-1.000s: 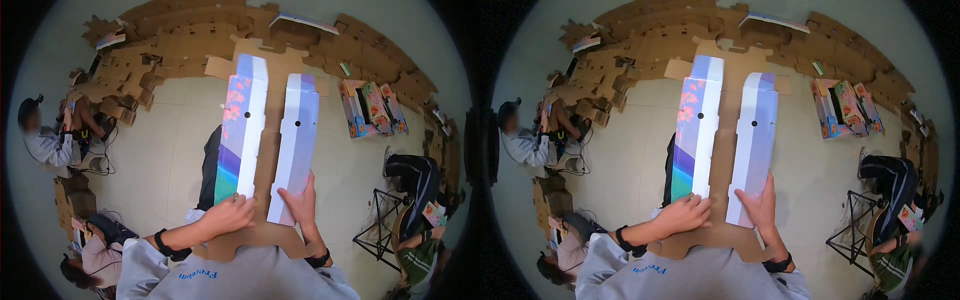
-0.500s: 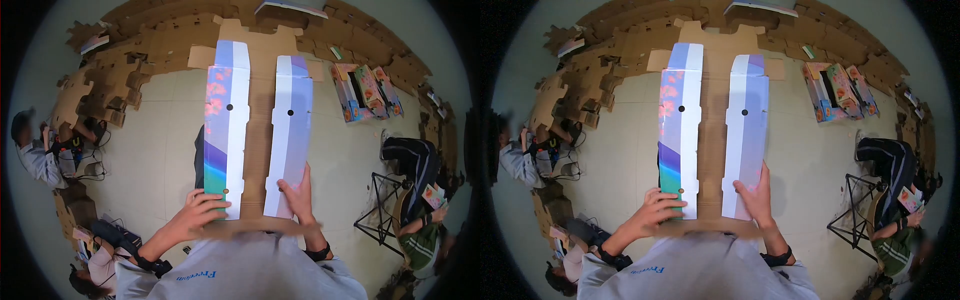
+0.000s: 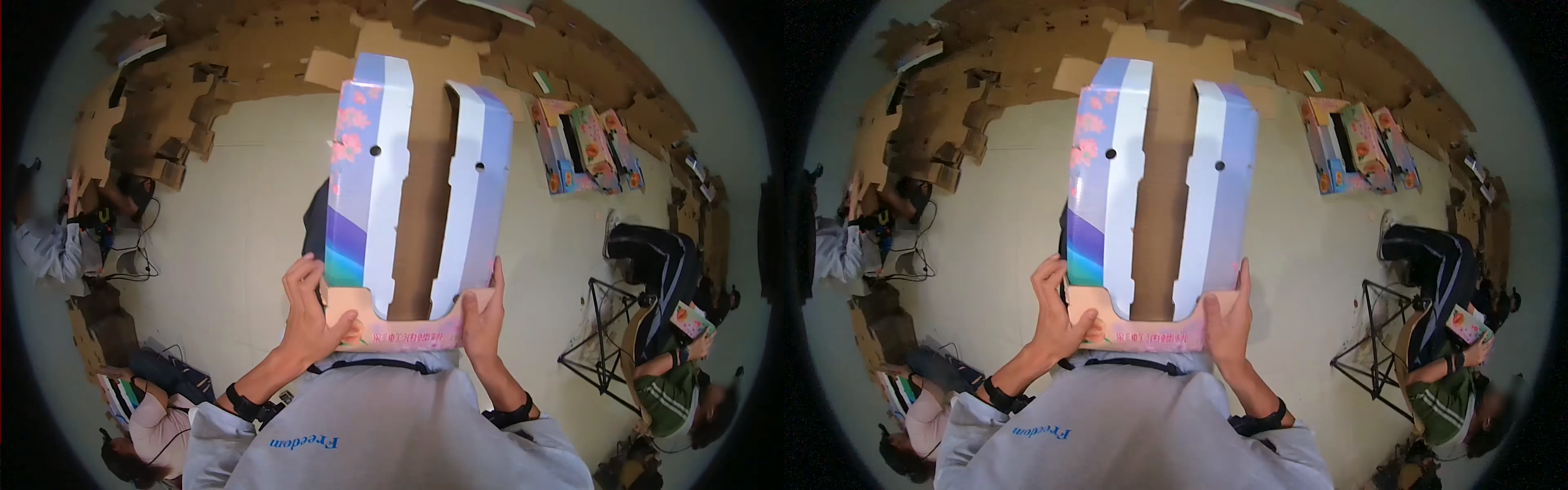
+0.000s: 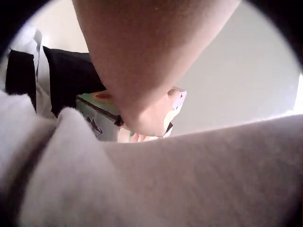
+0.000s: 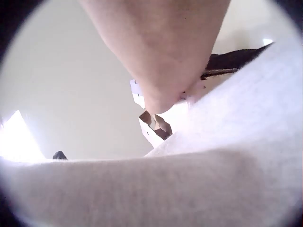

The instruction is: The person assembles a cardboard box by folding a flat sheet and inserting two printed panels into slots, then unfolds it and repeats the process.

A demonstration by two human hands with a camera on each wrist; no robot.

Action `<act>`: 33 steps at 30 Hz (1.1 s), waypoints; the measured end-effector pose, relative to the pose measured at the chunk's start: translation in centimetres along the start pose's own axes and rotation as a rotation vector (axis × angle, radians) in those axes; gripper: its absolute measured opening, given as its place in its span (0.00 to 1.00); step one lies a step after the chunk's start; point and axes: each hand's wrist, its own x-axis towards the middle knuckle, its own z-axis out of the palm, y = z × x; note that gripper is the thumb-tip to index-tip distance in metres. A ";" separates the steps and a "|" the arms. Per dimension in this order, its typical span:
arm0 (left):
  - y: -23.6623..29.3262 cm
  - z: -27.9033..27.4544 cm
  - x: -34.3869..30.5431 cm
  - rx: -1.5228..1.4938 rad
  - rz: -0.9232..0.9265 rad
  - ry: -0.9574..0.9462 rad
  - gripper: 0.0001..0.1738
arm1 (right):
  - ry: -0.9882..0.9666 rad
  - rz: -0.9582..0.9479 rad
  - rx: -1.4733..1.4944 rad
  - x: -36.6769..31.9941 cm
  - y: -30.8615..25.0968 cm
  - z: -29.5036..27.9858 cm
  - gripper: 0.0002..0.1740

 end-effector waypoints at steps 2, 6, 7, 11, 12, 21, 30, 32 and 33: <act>0.2 -1.0 0.8 0.120 0.057 0.007 0.45 | 0.027 0.018 0.077 0.2 0.7 0.3 0.43; 0.8 -1.5 0.5 0.218 0.166 -0.001 0.36 | 0.074 -0.156 0.133 -0.2 2.0 1.2 0.43; 0.8 -1.5 0.5 0.197 0.151 0.005 0.35 | 0.084 -0.212 0.110 -0.2 1.9 1.2 0.42; 1.1 -1.5 0.5 0.095 0.059 0.022 0.29 | 0.036 0.011 0.128 -0.4 0.1 1.0 0.38; 1.2 -1.6 0.8 0.070 0.031 0.030 0.27 | 0.029 -0.005 0.110 -0.1 0.1 0.9 0.37; 0.0 -2.4 3.9 -0.153 0.233 0.003 0.18 | 0.023 -0.093 0.053 0.8 1.5 0.3 0.37; 0.0 -3.7 5.1 0.309 0.645 0.041 0.14 | 0.070 -0.213 0.050 0.4 2.3 0.3 0.12; 0.1 -3.8 5.6 0.336 0.732 0.069 0.15 | 0.049 -0.169 -0.024 0.7 1.9 -0.1 0.12; 0.2 -3.7 6.1 0.318 0.797 0.026 0.15 | 0.030 -0.145 -0.087 1.2 1.8 -0.4 0.13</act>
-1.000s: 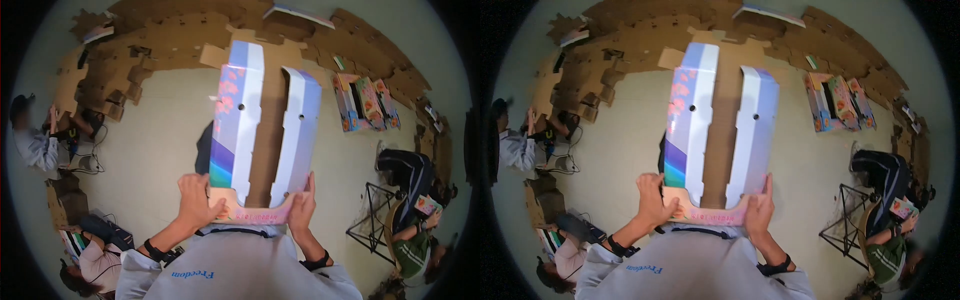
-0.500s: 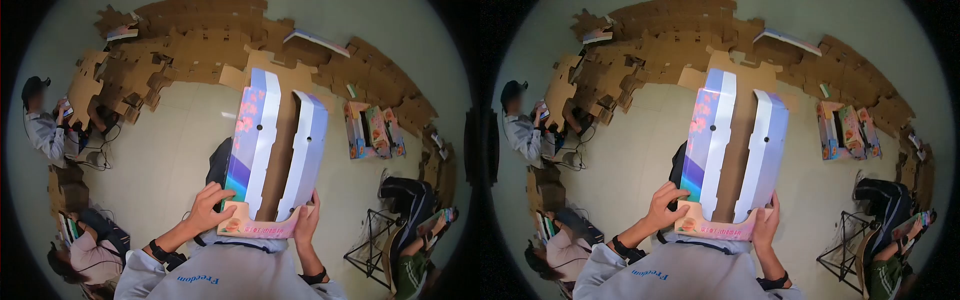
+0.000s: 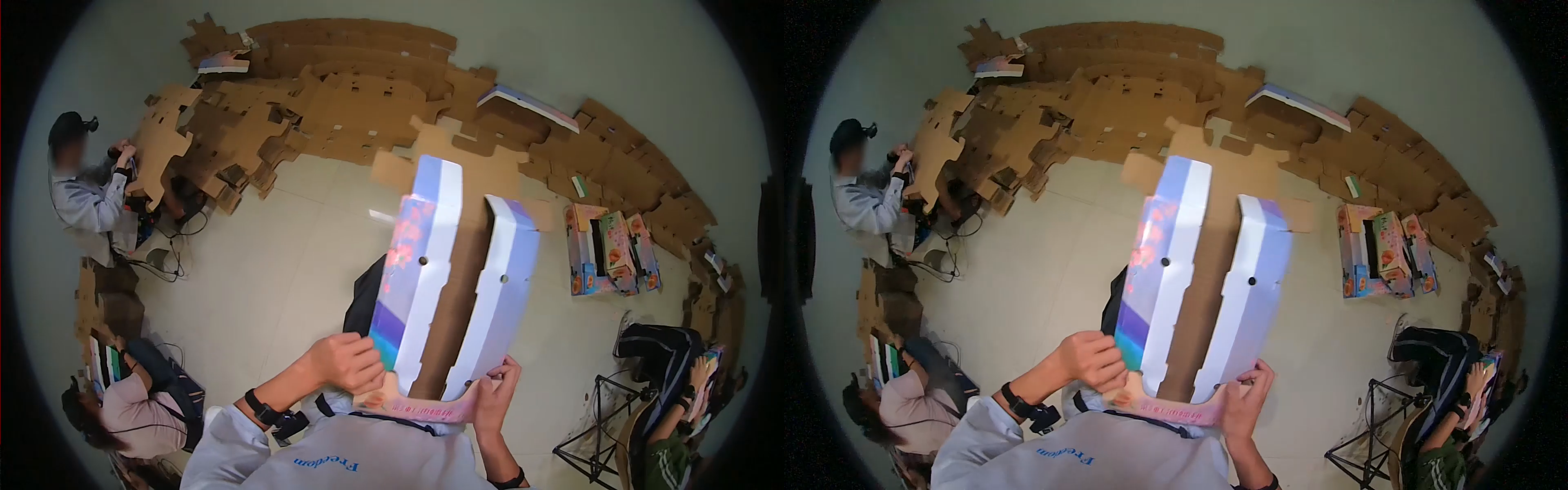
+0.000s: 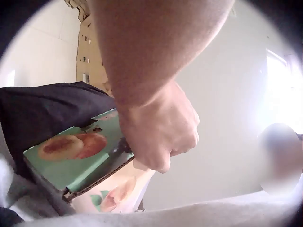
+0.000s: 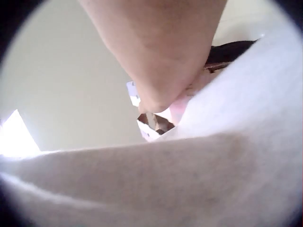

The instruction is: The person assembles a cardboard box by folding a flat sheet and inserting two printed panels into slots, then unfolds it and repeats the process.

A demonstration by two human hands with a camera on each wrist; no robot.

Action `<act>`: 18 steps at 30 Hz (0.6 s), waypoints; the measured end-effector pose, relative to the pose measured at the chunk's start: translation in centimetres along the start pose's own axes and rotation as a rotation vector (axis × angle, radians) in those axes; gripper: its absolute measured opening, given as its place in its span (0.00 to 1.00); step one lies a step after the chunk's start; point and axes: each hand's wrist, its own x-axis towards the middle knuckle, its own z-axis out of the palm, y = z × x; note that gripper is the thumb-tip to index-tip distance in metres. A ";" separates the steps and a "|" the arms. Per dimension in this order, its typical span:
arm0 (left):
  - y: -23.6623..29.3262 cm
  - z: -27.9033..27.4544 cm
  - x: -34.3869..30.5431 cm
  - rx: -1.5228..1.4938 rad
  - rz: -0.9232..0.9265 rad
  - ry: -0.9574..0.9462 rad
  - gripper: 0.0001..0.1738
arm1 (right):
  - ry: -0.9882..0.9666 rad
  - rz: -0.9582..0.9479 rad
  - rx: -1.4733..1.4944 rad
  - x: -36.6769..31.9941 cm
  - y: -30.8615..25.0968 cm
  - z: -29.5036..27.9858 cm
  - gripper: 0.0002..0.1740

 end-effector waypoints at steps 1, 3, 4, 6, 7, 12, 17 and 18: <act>-0.2 0.0 0.4 -0.038 0.074 -0.026 0.15 | -0.020 0.032 -0.062 0.1 -0.1 -0.3 0.14; -0.6 0.1 1.3 -0.147 0.146 -0.092 0.16 | -0.003 0.135 0.041 0.8 -1.8 0.1 0.16; -0.8 0.2 1.4 -0.173 0.141 -0.099 0.16 | 0.001 0.188 0.088 1.1 -2.7 0.3 0.17; -1.1 0.4 1.3 -0.212 0.126 -0.114 0.16 | 0.046 0.215 0.115 1.0 -3.4 1.0 0.20; -1.5 -0.1 1.4 -0.235 0.112 -0.185 0.13 | 0.058 0.218 0.118 1.0 -3.4 0.8 0.22; -1.2 -0.7 1.9 -0.257 -0.067 -0.101 0.11 | -0.027 0.270 0.212 1.5 -1.8 0.6 0.33; -0.7 -0.7 1.8 -0.314 -0.069 -0.051 0.16 | -0.140 0.346 0.123 0.8 -2.0 -0.4 0.32; -0.7 -0.2 1.4 -0.291 -0.057 -0.030 0.17 | -0.139 0.341 0.148 0.7 -1.5 -0.5 0.32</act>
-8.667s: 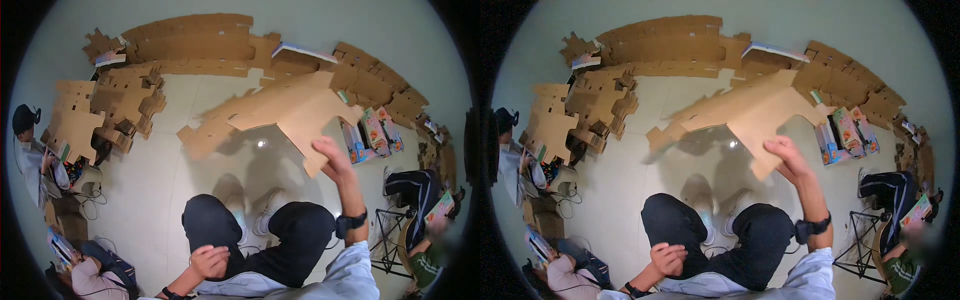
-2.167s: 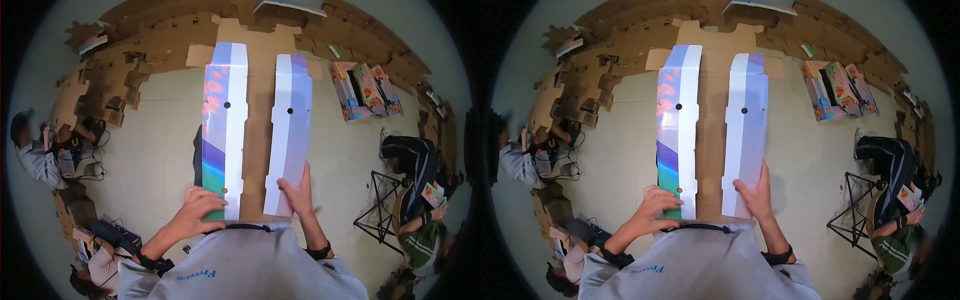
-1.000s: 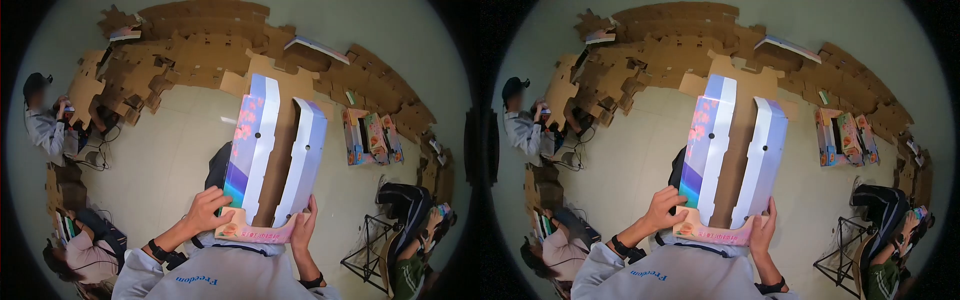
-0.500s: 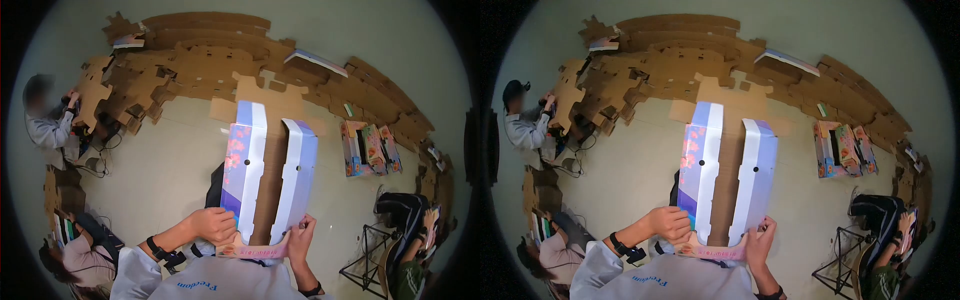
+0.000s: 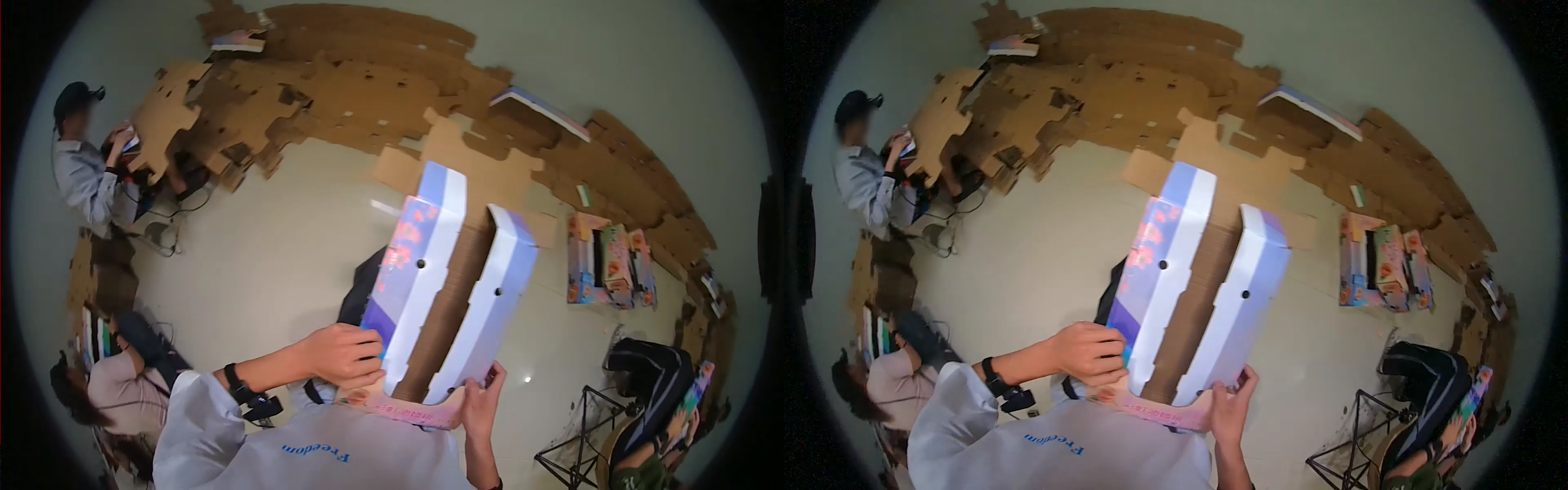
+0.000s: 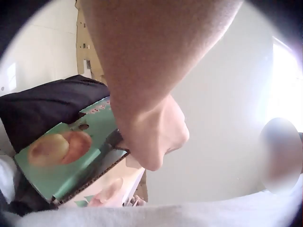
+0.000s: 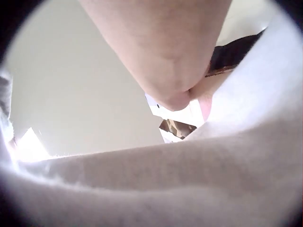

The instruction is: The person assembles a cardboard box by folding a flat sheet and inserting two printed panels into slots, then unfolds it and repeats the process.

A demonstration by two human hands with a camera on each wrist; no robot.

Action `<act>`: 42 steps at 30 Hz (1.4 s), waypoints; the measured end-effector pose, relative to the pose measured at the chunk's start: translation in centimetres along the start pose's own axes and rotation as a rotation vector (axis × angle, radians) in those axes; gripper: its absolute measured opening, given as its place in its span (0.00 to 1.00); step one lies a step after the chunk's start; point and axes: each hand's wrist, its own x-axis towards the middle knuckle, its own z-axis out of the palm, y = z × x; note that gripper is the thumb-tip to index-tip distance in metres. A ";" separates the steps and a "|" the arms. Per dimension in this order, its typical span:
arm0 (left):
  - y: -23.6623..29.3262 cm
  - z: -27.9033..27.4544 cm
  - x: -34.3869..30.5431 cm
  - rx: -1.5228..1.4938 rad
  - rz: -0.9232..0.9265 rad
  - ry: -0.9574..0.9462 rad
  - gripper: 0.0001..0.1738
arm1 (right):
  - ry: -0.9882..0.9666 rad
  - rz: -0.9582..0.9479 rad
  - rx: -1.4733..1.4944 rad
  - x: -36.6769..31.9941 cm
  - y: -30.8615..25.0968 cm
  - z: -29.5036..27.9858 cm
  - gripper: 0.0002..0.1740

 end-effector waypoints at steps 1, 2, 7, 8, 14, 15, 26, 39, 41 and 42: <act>-0.2 0.8 -0.7 0.020 0.023 0.017 0.18 | 0.005 -0.005 0.026 -0.3 0.4 0.0 0.32; -0.2 1.2 -1.1 0.034 0.056 0.035 0.19 | 0.011 -0.036 0.030 0.0 0.7 0.5 0.32; 0.3 1.0 -0.7 0.009 0.012 -0.014 0.19 | 0.050 -0.085 0.033 1.5 0.2 1.6 0.33; 0.2 0.9 -0.1 -0.040 0.004 -0.007 0.19 | 0.052 -0.065 0.045 1.6 0.1 1.5 0.32; 0.2 2.0 -1.7 -0.306 -0.104 0.017 0.19 | 0.071 -0.021 0.050 1.1 0.1 1.0 0.26; 0.2 2.0 -2.1 -0.385 -0.140 0.028 0.19 | 0.083 -0.030 0.051 0.8 0.5 1.2 0.26; 2.1 1.9 -5.9 -0.060 -0.604 0.022 0.28 | 0.169 -0.009 0.037 0.1 1.5 2.3 0.22; 2.9 0.8 -6.4 -0.271 -0.573 0.026 0.24 | 0.210 -0.003 0.105 -1.2 1.4 3.5 0.20; 2.3 0.4 -6.3 -0.225 -0.492 -0.047 0.23 | 0.201 -0.021 0.120 -1.0 1.9 3.7 0.20; 2.1 0.2 -6.2 -0.201 -0.453 -0.084 0.23 | 0.195 -0.015 0.125 -1.0 2.0 3.7 0.19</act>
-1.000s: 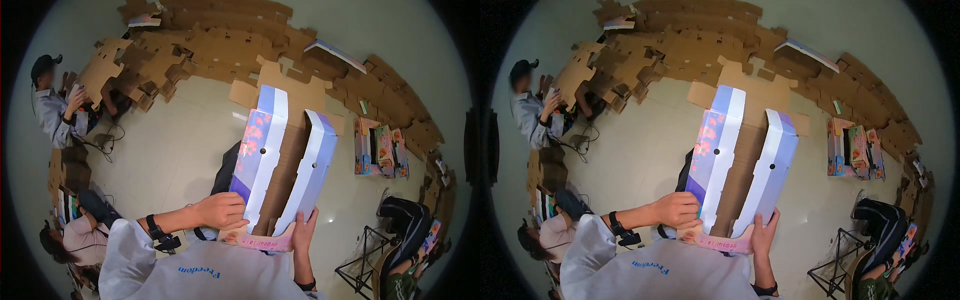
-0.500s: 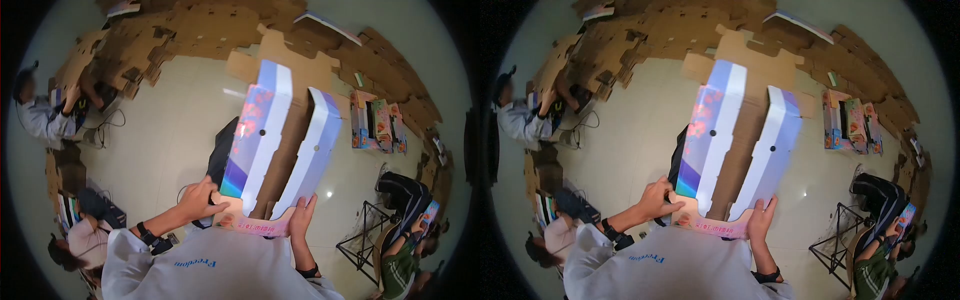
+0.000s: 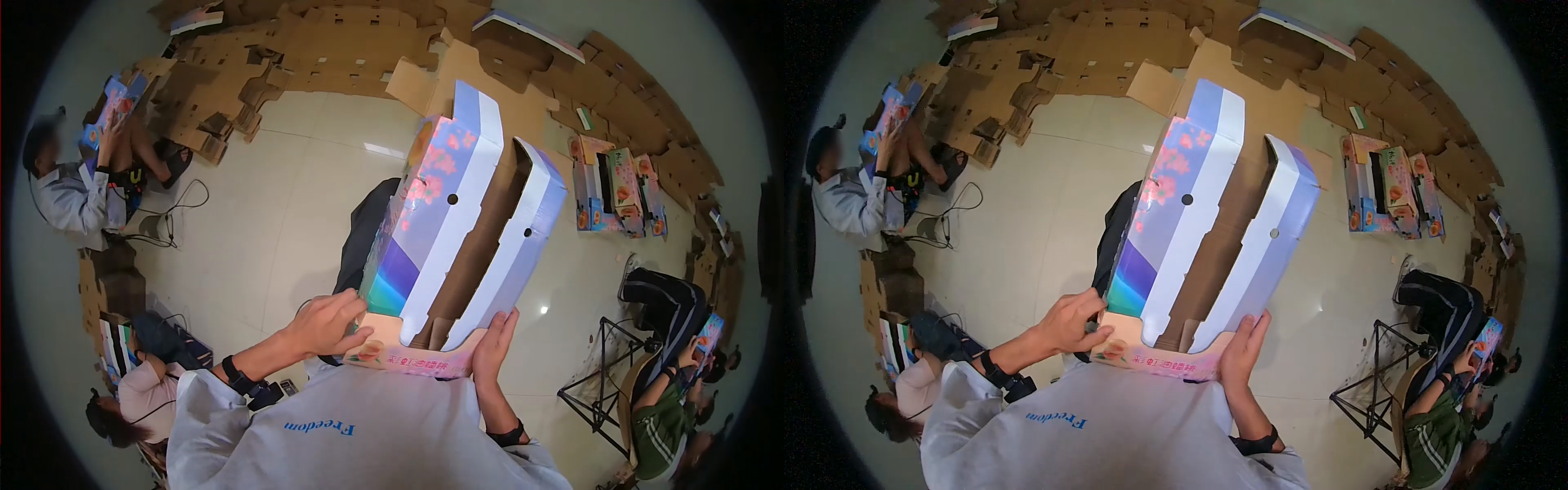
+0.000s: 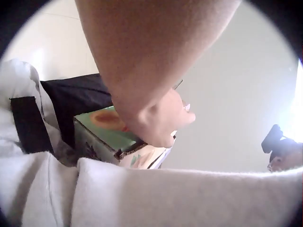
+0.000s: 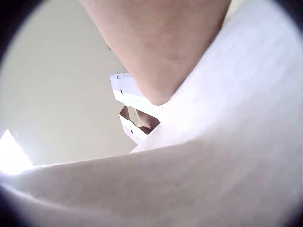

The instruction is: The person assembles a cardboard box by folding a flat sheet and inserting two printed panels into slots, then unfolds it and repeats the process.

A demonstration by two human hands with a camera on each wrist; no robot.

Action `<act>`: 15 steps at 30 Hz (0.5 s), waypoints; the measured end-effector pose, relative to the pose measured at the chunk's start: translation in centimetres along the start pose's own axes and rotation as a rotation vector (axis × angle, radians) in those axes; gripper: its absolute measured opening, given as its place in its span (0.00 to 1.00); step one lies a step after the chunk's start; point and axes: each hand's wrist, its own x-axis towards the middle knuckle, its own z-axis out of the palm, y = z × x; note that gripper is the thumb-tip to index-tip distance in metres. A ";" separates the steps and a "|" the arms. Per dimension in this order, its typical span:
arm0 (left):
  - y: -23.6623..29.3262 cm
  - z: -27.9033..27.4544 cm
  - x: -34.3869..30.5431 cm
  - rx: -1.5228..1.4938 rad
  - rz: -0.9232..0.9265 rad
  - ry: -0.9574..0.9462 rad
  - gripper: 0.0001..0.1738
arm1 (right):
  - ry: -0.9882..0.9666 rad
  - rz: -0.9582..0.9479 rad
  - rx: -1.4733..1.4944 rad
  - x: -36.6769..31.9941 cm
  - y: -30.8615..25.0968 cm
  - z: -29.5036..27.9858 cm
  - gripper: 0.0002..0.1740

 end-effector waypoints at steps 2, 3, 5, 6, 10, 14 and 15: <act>0.4 0.0 0.2 0.047 0.037 -0.010 0.22 | -0.012 -0.001 0.012 -0.1 0.1 -0.4 0.19; 0.4 -0.1 0.3 0.067 0.059 -0.015 0.21 | -0.019 -0.010 0.017 0.0 -0.1 -0.4 0.19; 0.8 0.1 1.2 0.022 -0.066 -0.039 0.21 | -0.018 -0.030 0.015 -0.1 0.0 -0.5 0.19; 1.1 0.2 1.6 0.003 -0.132 -0.049 0.21 | -0.011 -0.039 0.010 0.0 0.2 -0.6 0.19; 1.0 0.2 1.2 0.163 -0.011 -0.049 0.21 | 0.001 -0.052 -0.007 0.0 -0.1 -0.5 0.20; 0.8 0.9 0.7 0.178 0.166 0.047 0.19 | 0.005 -0.006 0.033 -0.2 -0.4 -0.8 0.20; 0.8 1.1 0.6 0.174 0.236 0.070 0.19 | 0.007 -0.005 0.036 -0.3 -0.2 -1.0 0.20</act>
